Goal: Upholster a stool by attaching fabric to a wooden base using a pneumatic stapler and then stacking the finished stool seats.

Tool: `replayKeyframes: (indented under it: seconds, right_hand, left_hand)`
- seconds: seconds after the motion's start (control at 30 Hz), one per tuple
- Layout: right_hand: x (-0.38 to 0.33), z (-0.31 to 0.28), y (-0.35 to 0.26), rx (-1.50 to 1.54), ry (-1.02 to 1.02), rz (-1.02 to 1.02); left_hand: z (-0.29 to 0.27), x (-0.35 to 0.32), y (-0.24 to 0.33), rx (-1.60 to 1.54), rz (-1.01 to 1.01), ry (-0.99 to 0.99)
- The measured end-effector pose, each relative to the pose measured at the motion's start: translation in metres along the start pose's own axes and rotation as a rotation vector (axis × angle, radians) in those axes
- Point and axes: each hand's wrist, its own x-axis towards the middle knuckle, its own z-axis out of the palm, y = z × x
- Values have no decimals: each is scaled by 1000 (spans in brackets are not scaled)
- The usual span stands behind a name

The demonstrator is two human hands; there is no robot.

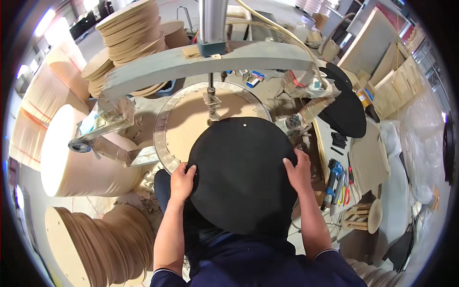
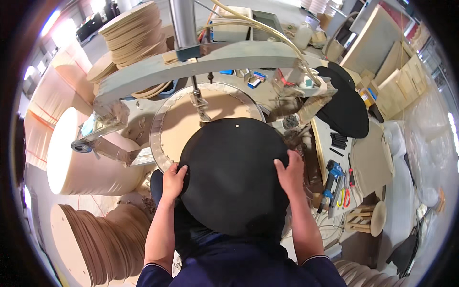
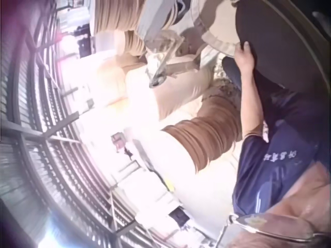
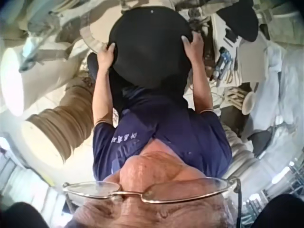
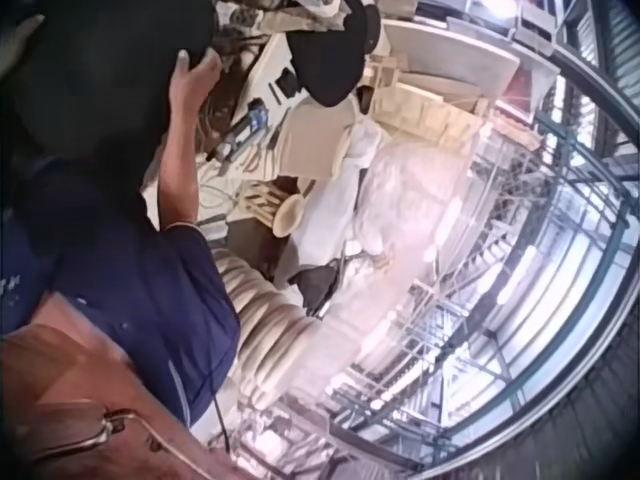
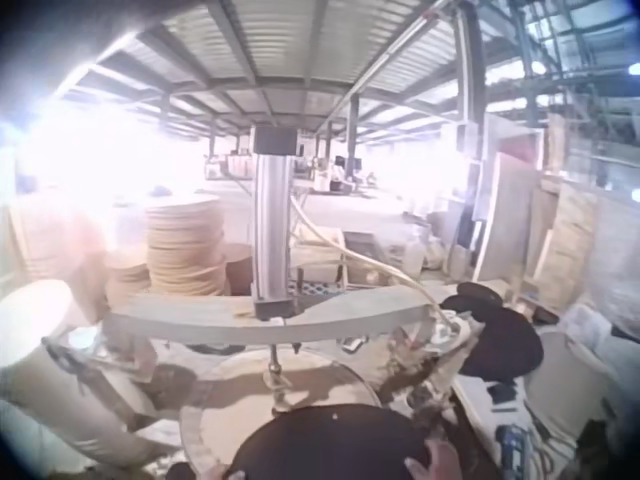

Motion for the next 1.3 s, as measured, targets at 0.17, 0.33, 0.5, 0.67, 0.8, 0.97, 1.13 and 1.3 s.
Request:
replayKeyframes:
  seconds: [0.17, 0.33, 0.5, 0.67, 0.8, 0.97, 1.13, 1.3]
  right_hand:
    - [-23, 7, 71, 171, -117, 395]
    - [-33, -13, 35, 275, -121, 280]
    - [-66, -52, -70, 159, -11, -548]
    - [-127, -15, -100, 195, -284, -813]
    - [-131, -19, -100, 248, -293, -763]
    - [-116, -26, -103, 433, -186, -575]
    - [-107, -39, -79, 391, -49, -218]
    - [-83, -33, -47, 407, -120, 192]
  left_hand:
    - [5, 7, -5, 10, 26, 13]
    - [2, 10, -11, -96, 60, -32]
    - [-11, 2, -24, -220, 139, -75]
    - [-14, 16, -54, -414, 227, -59]
    - [-3, 21, -43, -414, 218, -76]
    - [-24, 26, -57, -418, 221, -54]
    - [-7, 8, -32, -324, 217, -22]
    - [-14, 0, -31, -217, 236, 26]
